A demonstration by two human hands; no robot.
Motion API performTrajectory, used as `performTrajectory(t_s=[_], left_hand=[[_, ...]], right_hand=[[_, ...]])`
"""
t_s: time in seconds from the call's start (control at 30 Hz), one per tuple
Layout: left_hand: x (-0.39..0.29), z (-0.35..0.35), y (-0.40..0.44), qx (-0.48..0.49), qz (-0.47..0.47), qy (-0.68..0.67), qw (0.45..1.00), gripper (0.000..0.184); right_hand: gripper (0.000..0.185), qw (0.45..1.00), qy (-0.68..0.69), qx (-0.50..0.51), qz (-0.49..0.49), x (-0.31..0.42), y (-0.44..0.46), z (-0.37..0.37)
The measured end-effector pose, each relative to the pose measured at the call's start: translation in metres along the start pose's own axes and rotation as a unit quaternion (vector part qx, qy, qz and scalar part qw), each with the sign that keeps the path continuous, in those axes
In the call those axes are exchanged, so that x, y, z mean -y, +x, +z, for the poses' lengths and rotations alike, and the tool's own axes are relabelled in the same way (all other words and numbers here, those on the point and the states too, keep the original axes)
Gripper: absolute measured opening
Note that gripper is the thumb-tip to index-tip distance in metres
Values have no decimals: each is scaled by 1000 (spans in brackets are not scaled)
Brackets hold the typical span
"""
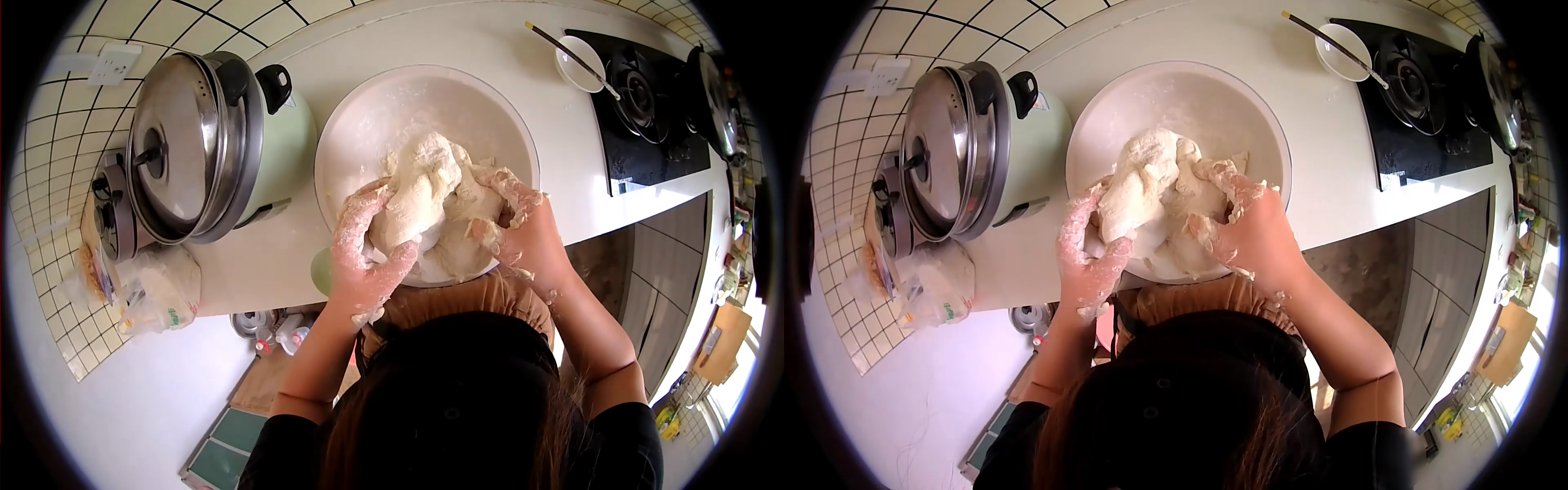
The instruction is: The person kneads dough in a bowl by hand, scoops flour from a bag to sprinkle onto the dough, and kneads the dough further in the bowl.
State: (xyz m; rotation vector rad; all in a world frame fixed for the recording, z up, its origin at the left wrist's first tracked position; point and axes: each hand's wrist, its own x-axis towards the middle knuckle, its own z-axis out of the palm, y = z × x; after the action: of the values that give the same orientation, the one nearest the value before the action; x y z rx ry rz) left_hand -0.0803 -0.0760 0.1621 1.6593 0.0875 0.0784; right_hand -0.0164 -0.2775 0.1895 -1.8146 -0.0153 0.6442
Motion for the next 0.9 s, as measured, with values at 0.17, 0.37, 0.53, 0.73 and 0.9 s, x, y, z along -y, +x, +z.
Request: performTrajectory(t_s=[0.17,0.37,0.53,0.73,0.9], left_hand=[[1,-5,39,-9,88,-49,995,55],[58,-20,92,78,15,360,929,49],[48,-40,98,123,-79,490,859,39],[65,-44,63,66,-124,409,902,43],[128,-6,27,130,-146,515,834,75]], right_hand=[[50,992,-43,-43,-113,19,32,-5],[40,907,-408,92,-48,-11,113,-20],[28,816,-561,94,-105,15,117,-36],[18,863,-479,44,-154,-6,76,-17],[45,749,-653,-12,-110,-119,70,15]])
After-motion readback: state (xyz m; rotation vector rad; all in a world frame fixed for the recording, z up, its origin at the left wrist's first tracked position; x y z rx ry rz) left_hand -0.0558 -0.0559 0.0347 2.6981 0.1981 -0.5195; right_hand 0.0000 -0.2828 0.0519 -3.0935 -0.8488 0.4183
